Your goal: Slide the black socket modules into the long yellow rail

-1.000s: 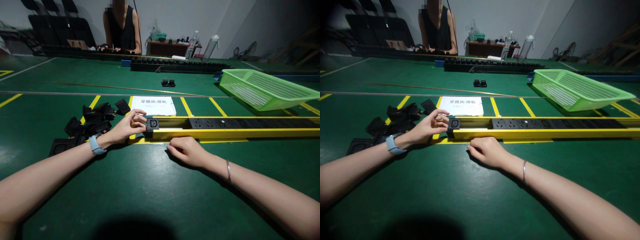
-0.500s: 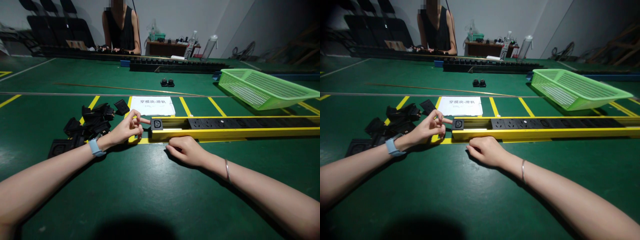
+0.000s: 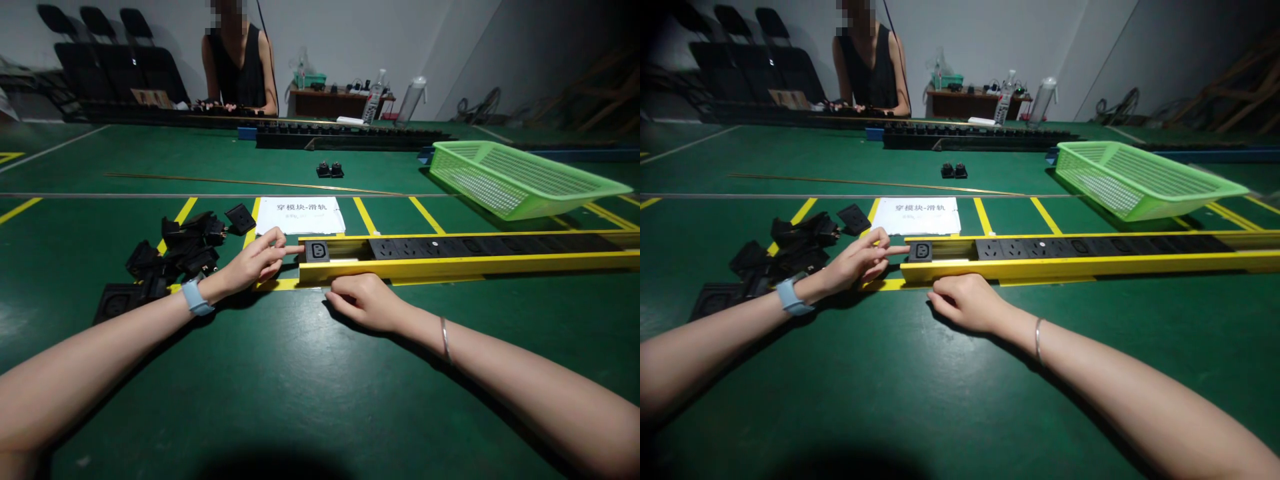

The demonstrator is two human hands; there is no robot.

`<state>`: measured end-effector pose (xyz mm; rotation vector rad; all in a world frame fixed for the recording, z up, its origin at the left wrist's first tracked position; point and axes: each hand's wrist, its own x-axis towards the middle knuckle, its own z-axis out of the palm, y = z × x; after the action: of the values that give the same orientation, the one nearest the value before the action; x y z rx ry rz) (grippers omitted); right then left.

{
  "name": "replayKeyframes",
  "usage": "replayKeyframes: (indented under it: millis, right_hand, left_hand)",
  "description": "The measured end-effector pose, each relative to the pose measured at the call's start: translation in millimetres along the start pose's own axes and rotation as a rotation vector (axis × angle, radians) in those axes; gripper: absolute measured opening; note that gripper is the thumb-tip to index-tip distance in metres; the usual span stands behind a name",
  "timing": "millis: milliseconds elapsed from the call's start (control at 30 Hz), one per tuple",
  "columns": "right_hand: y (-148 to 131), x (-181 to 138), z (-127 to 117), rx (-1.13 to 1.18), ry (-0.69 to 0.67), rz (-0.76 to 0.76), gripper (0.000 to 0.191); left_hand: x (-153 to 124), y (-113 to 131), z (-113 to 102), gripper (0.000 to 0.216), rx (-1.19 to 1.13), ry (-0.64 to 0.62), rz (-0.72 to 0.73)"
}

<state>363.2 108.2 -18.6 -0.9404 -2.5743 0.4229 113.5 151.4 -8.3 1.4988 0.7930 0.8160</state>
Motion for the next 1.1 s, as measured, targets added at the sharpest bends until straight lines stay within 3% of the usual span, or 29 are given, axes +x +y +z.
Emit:
replayKeyframes:
  millis: [367, 767, 900, 1100]
  right_hand:
    - [0.2, -1.4, -0.7, -0.013, 0.011, -0.005, 0.03]
    - [3.1, -2.8, 1.3, -0.016, 0.038, -0.021, 0.028]
    - [2.7, -2.7, 0.6, -0.009, 0.044, -0.021, 0.027]
    - [3.2, -2.6, 0.7, -0.006, 0.049, -0.021, 0.027]
  left_hand:
    - [11.5, 11.8, 8.4, 0.029, 0.085, -0.056, -0.055]
    - [30.5, 14.7, 20.3, 0.044, 0.284, -0.112, 0.045]
    - [33.7, 12.7, 22.3, 0.052, 0.314, -0.158, 0.011]
    - [38.4, 16.2, 29.9, 0.054, 0.271, -0.129, -0.035]
